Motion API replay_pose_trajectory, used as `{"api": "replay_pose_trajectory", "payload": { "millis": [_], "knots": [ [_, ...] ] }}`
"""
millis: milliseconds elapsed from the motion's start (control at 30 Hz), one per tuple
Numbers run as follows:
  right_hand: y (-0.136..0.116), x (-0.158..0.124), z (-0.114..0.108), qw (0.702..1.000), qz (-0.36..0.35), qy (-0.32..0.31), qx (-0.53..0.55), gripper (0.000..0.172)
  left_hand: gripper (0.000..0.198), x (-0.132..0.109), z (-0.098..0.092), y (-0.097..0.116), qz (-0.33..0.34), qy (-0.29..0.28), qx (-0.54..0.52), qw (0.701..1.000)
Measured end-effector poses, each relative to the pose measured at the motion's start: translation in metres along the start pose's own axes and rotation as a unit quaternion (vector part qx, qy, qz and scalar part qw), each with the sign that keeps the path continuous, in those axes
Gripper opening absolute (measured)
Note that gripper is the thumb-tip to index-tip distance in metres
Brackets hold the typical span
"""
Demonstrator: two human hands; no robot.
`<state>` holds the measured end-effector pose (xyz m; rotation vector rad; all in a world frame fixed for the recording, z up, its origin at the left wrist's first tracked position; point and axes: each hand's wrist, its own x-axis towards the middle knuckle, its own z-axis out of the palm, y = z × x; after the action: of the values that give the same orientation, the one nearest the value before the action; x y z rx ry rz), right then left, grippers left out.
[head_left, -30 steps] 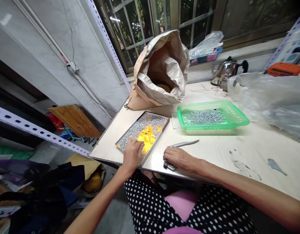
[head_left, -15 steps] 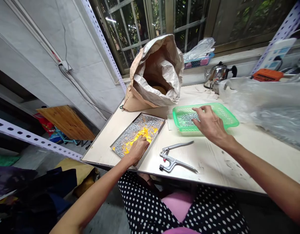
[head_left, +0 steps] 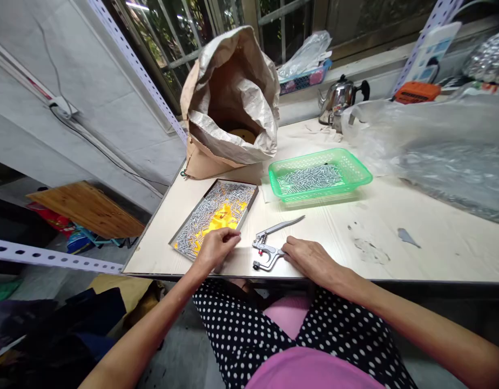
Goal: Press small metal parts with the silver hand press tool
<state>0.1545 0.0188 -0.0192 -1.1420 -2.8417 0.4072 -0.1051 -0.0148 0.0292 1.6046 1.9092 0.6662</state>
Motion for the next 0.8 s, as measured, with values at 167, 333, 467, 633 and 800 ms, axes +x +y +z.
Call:
{"api": "replay_pose_trajectory", "payload": {
  "millis": [167,333,467,633,800],
  "knots": [
    [0.008,-0.006,0.005,0.995,-0.039,0.068,-0.065,0.019,0.018,-0.021,0.034,0.017,-0.129,-0.078,-0.167,0.974],
    [0.008,-0.017,0.001,0.985,-0.074,0.124,-0.092,0.021,0.037,-0.027,0.058,0.013,-0.186,-0.072,-0.256,0.946],
    [0.010,-0.020,0.000,0.984,-0.074,0.132,-0.093,0.021,0.040,-0.028,0.066,0.013,-0.195,-0.088,-0.248,0.945],
    [0.016,-0.013,0.006,0.990,-0.062,0.103,-0.078,0.017,0.030,-0.024,0.066,0.021,-0.222,-0.104,-0.199,0.949],
    [0.023,-0.004,0.014,0.993,-0.064,0.083,-0.060,0.015,0.022,-0.016,0.061,0.026,-0.261,-0.181,-0.156,0.935]
  ]
}}
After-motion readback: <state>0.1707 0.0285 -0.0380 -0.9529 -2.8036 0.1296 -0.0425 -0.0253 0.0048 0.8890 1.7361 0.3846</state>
